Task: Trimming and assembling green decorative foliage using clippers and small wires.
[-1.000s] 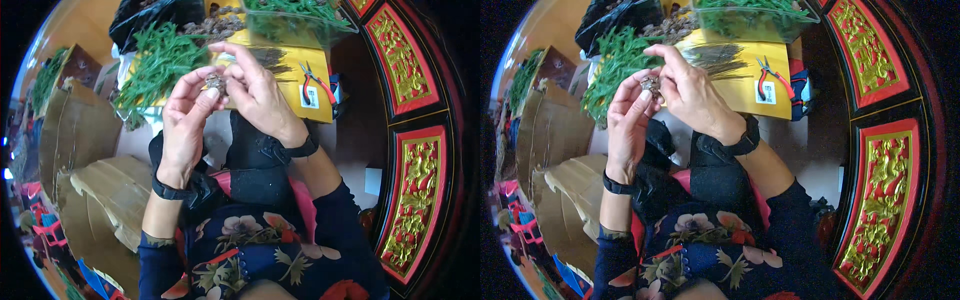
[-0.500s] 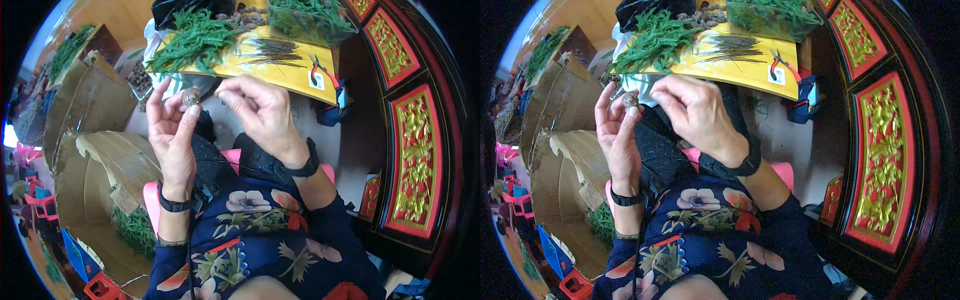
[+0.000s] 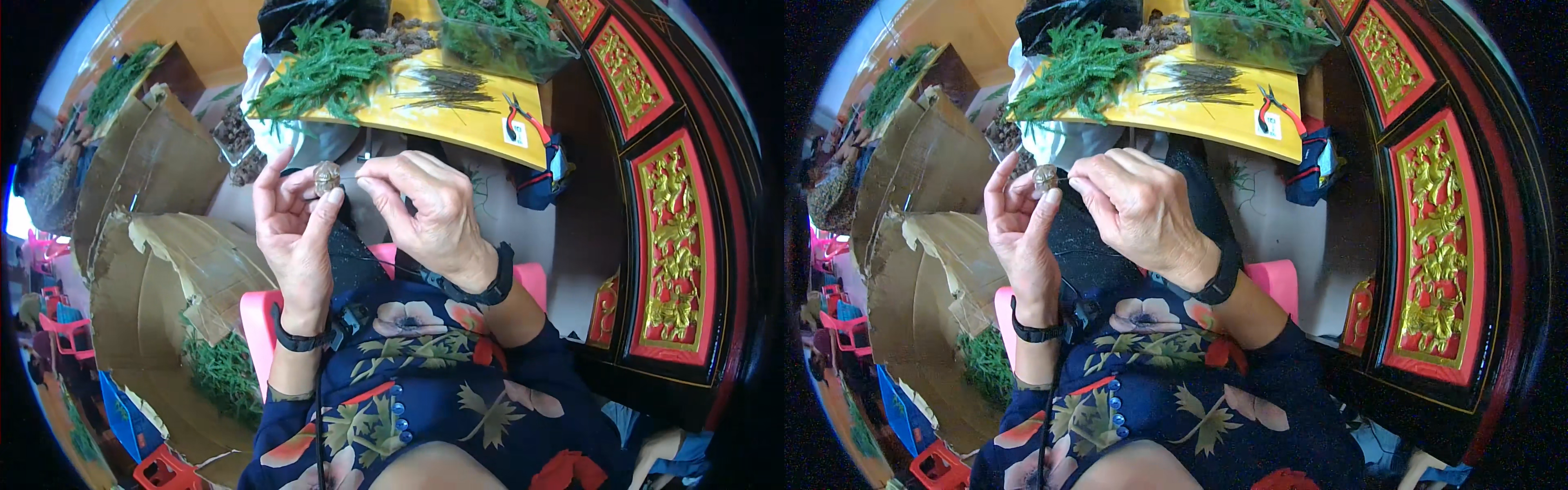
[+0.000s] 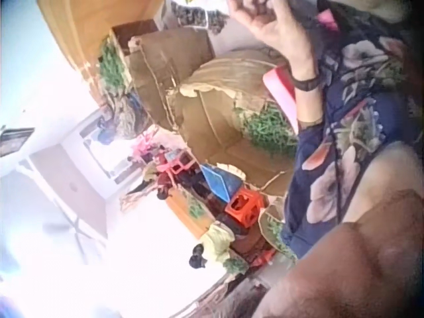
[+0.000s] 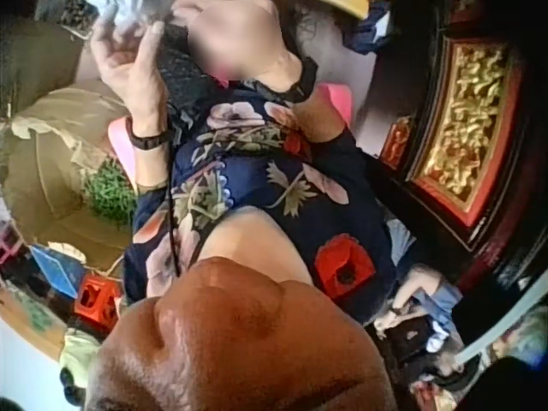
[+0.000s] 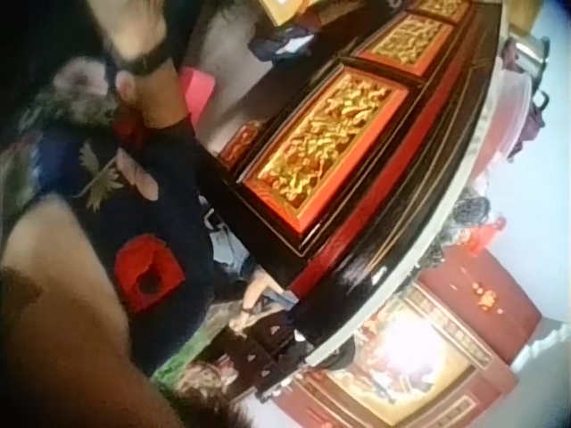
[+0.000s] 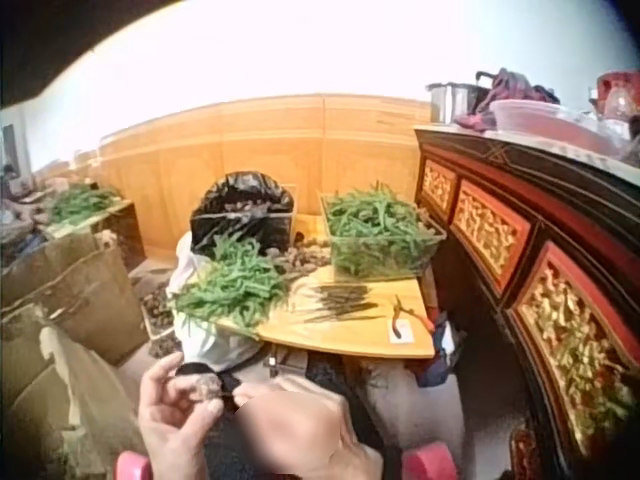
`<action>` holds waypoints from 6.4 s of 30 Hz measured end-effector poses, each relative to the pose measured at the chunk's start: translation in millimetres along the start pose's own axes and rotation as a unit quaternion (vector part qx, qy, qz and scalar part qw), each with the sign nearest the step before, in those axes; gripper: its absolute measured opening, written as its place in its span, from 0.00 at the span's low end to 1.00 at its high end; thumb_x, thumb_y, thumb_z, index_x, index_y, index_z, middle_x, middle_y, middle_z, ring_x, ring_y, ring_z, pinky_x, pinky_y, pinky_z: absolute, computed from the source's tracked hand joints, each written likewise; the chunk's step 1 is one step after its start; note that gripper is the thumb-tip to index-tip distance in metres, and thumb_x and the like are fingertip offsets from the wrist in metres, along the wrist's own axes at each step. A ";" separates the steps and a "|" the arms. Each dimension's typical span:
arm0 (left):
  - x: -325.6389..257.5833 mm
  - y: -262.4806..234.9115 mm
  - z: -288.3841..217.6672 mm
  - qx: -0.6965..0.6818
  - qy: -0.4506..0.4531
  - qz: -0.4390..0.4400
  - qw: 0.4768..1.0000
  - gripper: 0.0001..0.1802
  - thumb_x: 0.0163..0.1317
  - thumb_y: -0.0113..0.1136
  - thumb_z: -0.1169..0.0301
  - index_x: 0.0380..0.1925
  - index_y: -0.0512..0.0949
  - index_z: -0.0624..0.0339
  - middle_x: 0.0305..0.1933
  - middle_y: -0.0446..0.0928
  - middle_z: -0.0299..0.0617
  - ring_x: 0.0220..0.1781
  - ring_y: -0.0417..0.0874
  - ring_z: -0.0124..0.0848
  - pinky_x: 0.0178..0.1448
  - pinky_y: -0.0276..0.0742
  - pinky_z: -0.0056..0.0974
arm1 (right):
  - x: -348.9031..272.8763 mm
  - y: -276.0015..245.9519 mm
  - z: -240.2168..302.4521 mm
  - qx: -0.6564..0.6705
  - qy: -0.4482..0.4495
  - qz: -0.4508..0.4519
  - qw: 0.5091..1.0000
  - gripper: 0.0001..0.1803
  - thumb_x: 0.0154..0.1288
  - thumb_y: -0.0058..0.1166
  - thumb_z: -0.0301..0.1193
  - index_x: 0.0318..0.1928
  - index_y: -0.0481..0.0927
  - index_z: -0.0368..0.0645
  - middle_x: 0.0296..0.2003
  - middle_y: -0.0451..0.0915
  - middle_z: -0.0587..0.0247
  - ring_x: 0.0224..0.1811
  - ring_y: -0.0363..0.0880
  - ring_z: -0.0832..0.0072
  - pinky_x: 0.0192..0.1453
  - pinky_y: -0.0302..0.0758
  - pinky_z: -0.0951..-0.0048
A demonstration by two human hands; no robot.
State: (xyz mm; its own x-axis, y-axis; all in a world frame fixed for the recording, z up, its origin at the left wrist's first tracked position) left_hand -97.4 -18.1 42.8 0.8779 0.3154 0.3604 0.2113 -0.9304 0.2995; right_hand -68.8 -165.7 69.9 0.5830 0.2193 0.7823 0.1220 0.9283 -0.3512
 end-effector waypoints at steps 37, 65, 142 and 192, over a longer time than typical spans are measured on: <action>1.4 -7.7 23.8 -0.344 -0.186 0.093 0.915 0.13 0.71 0.46 0.67 0.51 0.69 0.62 0.50 0.72 0.48 0.43 0.76 0.28 0.41 0.74 0.27 | -11.1 6.4 5.1 -0.021 -0.014 -0.009 1.000 0.08 0.52 0.59 0.20 0.34 0.79 0.40 0.27 0.80 0.59 0.28 0.80 0.63 0.32 0.74 0.68; -2.3 -2.6 27.7 -0.360 -0.132 0.115 0.916 0.09 0.71 0.46 0.68 0.47 0.69 0.57 0.50 0.70 0.44 0.47 0.72 0.28 0.50 0.72 0.31 | -13.3 9.6 0.1 0.137 0.113 -0.001 0.984 0.02 0.59 0.56 0.22 0.32 0.80 0.36 0.26 0.80 0.62 0.23 0.76 0.82 0.25 0.69 0.80; -9.9 13.5 17.3 -0.092 -0.271 0.197 0.938 0.10 0.68 0.49 0.67 0.44 0.72 0.59 0.35 0.73 0.34 0.27 0.66 0.18 0.31 0.60 0.21 | -19.1 10.5 -23.0 0.381 0.318 0.031 0.868 0.05 0.62 0.57 0.24 0.32 0.79 0.34 0.25 0.78 0.69 0.25 0.74 0.88 0.26 0.71 0.86; -7.5 7.7 22.2 0.346 0.107 0.153 0.919 0.25 0.64 0.53 0.77 0.57 0.52 0.61 0.34 0.72 0.40 0.28 0.71 0.24 0.30 0.69 0.28 | -15.1 2.5 -38.0 -0.038 0.166 0.166 0.971 0.08 0.53 0.59 0.25 0.35 0.81 0.39 0.35 0.79 0.59 0.37 0.77 0.64 0.42 0.74 0.67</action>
State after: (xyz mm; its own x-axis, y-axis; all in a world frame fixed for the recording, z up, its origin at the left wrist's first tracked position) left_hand -92.9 -31.8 22.8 0.8529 -0.0204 0.5217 0.2562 -0.8543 -0.4522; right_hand -46.8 -178.1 37.6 0.8260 0.3815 0.4150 -0.0653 0.7960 -0.6017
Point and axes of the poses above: each hand's wrist, its own x-axis towards the middle knuckle, its own y-axis out of the palm, z = x × y, the point moved 3 cm from there along x, towards the middle knuckle
